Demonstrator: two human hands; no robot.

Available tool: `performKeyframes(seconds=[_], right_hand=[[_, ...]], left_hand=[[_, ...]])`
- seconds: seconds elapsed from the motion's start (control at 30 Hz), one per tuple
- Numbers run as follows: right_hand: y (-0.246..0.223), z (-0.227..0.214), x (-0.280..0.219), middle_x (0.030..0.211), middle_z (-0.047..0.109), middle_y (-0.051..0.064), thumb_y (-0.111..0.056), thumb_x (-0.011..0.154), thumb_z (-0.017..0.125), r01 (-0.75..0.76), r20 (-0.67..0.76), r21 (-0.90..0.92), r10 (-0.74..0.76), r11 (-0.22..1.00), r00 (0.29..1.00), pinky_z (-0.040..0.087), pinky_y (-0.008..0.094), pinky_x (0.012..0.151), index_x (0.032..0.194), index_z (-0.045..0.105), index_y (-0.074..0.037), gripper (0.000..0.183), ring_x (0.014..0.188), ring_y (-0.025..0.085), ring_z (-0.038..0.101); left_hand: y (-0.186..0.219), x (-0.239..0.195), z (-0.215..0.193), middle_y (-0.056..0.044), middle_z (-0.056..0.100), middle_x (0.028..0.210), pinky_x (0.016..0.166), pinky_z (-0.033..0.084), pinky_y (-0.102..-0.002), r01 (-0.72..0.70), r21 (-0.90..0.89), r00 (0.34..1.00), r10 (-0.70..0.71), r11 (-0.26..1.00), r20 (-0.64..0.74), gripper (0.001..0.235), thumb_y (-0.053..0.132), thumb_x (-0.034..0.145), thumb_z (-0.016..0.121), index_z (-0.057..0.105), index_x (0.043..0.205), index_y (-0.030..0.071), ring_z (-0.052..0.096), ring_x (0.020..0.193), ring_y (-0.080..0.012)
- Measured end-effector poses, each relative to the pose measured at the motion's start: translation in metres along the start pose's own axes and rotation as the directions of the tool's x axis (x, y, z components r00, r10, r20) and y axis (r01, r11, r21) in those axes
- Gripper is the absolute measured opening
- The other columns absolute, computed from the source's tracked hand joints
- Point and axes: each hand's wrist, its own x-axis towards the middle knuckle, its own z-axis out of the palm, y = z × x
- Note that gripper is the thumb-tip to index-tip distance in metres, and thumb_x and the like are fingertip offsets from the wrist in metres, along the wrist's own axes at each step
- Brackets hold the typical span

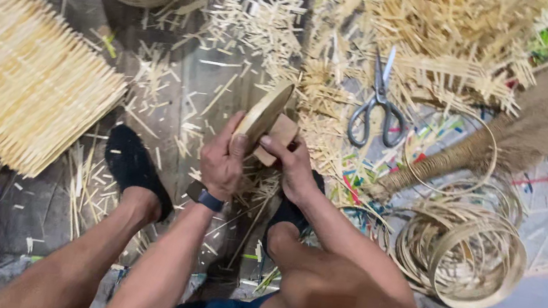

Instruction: The person sits on the floor and repeatedly places a woven bamboo mat over a circular basket base, then uses shears to trim the excess matting flush with the base edge. The person stacks finished bases and continues the process with new mats.

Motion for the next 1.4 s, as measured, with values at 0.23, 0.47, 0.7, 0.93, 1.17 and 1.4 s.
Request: performKeyframes(seconds=[0.23, 0.47, 0.7, 0.93, 1.17, 1.4], right_hand=[[0.013, -0.047, 0.012, 0.108, 0.070, 0.009, -0.021, 0.080, 0.073, -0.108, 0.044, 0.140, 0.102, 0.984, 0.994, 0.057, 0.038, 0.089, 0.126, 0.061, 0.001, 0.053, 0.095, 0.021, 0.069], [-0.033, -0.122, 0.012, 0.114, 0.072, 0.011, -0.026, 0.079, 0.077, 0.113, -0.133, -0.292, -0.158, 0.950, 0.978, 0.062, 0.037, 0.089, 0.129, 0.061, 0.002, 0.060, 0.100, 0.022, 0.072], [-0.064, -0.134, 0.026, 0.142, 0.046, 0.022, -0.050, 0.056, 0.092, -0.450, -0.415, -0.893, -0.386, 0.000, 0.824, 0.034, 0.055, 0.113, 0.148, 0.035, -0.006, 0.117, 0.135, 0.040, 0.040], [-0.022, -0.179, 0.041, 0.147, 0.045, 0.025, -0.048, 0.053, 0.093, -0.413, -0.366, -0.910, -0.521, 0.029, 0.771, 0.029, 0.059, 0.115, 0.153, 0.032, -0.006, 0.125, 0.140, 0.047, 0.035], [-0.005, -0.199, 0.046, 0.148, 0.045, 0.030, -0.051, 0.051, 0.096, -0.353, -0.265, -0.935, -0.606, -0.027, 0.750, 0.028, 0.058, 0.118, 0.152, 0.034, -0.004, 0.127, 0.142, 0.051, 0.033], [-0.006, -0.194, 0.041, 0.145, 0.047, 0.031, -0.045, 0.052, 0.094, -0.329, -0.288, -0.944, -0.595, 0.043, 0.750, 0.032, 0.058, 0.114, 0.150, 0.035, -0.003, 0.123, 0.136, 0.051, 0.037]], left_hand=[[-0.086, 0.023, -0.012, -0.013, 0.071, 0.077, 0.056, 0.048, -0.038, 0.201, 0.041, 0.977, -0.197, 0.979, -0.084, 0.058, 0.053, 0.105, 0.049, 0.075, 0.115, 0.003, 0.062, 0.066, -0.0198], [-0.200, 0.060, -0.035, -0.004, 0.070, 0.092, 0.080, 0.049, -0.029, 0.405, -0.176, 0.907, -0.418, 0.897, -0.046, 0.054, 0.048, 0.109, 0.055, 0.071, 0.106, -0.003, 0.058, 0.087, -0.0132], [-0.166, 0.047, 0.021, -0.020, 0.063, 0.132, 0.111, 0.039, -0.053, -0.065, 0.552, 0.967, 0.188, 0.832, -0.170, 0.039, 0.030, 0.099, 0.070, 0.070, 0.125, 0.001, 0.054, 0.127, -0.0383], [-0.108, -0.002, 0.099, -0.024, 0.051, 0.151, 0.118, 0.033, -0.055, -0.265, 0.599, 0.959, 0.144, 0.756, 0.243, 0.043, 0.020, 0.093, 0.069, 0.064, 0.130, -0.001, 0.040, 0.145, -0.0391], [-0.132, 0.035, 0.018, -0.015, 0.061, 0.144, 0.111, 0.047, -0.048, -0.599, 0.452, 0.799, 0.453, 0.660, 0.396, 0.044, 0.005, 0.095, 0.065, 0.061, 0.138, 0.014, 0.056, 0.135, -0.0315], [-0.097, 0.214, -0.091, -0.019, 0.072, 0.122, 0.091, 0.060, -0.047, -0.508, 0.724, 0.756, 0.644, 0.466, 0.116, 0.048, -0.008, 0.085, 0.061, 0.063, 0.130, 0.009, 0.069, 0.113, -0.0361]])
